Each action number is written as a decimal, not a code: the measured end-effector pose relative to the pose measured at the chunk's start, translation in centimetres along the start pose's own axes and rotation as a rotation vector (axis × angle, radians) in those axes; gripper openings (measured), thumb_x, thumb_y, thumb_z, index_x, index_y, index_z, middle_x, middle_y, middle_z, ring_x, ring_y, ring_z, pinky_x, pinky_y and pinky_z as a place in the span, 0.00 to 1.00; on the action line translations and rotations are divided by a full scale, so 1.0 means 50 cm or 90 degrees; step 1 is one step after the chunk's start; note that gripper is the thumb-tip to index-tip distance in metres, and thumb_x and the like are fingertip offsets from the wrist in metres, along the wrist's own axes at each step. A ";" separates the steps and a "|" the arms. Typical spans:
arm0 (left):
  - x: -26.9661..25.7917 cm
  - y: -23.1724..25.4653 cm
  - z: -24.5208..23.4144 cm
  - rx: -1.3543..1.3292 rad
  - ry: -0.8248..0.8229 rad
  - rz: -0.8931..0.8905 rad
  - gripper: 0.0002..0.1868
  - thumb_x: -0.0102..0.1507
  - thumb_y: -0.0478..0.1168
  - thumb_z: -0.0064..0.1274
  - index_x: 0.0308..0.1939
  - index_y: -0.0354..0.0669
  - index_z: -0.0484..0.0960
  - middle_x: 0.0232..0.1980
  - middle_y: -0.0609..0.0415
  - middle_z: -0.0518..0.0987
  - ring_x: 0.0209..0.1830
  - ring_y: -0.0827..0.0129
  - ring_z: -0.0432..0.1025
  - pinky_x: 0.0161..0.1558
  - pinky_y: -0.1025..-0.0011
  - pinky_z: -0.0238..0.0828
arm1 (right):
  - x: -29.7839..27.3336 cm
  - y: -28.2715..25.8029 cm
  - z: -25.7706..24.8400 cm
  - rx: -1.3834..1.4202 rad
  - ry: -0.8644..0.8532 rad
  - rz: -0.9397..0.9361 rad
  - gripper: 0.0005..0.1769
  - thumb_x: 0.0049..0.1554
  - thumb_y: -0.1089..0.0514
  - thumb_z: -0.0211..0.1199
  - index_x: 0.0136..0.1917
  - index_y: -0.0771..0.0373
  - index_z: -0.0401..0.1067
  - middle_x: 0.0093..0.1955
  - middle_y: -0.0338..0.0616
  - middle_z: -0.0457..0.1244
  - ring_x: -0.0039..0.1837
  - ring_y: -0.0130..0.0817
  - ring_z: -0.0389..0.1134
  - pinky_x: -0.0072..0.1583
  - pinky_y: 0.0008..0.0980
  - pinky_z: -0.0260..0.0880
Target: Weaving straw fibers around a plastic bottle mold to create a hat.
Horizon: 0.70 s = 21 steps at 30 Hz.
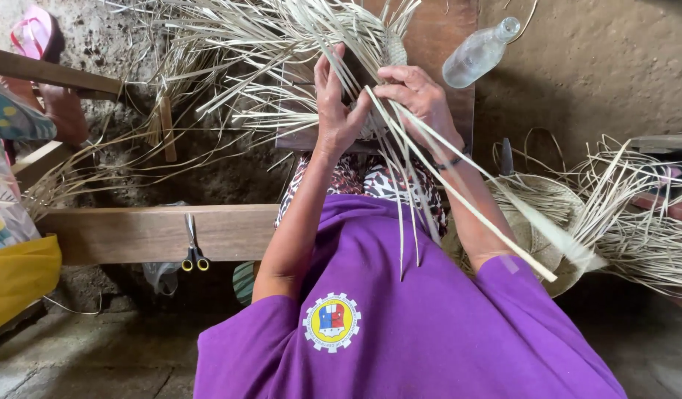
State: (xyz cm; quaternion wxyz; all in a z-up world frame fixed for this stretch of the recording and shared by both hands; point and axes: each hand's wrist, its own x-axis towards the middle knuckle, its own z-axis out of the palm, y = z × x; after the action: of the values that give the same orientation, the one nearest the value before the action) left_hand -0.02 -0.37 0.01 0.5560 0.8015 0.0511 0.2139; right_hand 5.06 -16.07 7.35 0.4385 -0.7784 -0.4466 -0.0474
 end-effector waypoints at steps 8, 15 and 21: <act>0.012 0.018 0.001 -0.022 -0.013 -0.036 0.35 0.59 0.54 0.50 0.68 0.55 0.58 0.68 0.46 0.57 0.71 0.59 0.52 0.70 0.48 0.53 | 0.035 0.021 0.019 -0.031 0.011 0.020 0.05 0.60 0.65 0.62 0.50 0.66 0.71 0.50 0.47 0.59 0.55 0.42 0.61 0.56 0.36 0.64; 0.003 0.027 -0.002 -0.032 -0.003 -0.045 0.35 0.56 0.41 0.49 0.67 0.51 0.59 0.66 0.45 0.56 0.71 0.57 0.52 0.73 0.50 0.49 | -0.022 0.035 0.039 -0.013 0.087 -0.009 0.08 0.57 0.74 0.54 0.46 0.68 0.71 0.54 0.52 0.59 0.60 0.47 0.62 0.61 0.38 0.71; 0.008 0.036 0.003 -0.007 0.013 -0.051 0.31 0.60 0.46 0.55 0.65 0.51 0.63 0.67 0.45 0.54 0.71 0.57 0.52 0.72 0.54 0.52 | -0.032 0.021 0.017 0.176 0.065 0.061 0.09 0.55 0.79 0.60 0.49 0.75 0.73 0.60 0.58 0.60 0.62 0.45 0.63 0.63 0.32 0.69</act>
State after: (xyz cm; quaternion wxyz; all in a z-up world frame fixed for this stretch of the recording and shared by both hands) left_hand 0.15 -1.05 1.71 0.5683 0.7934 0.0874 0.1997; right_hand 4.61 -16.74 5.43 0.5652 -0.7277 -0.3886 -0.0038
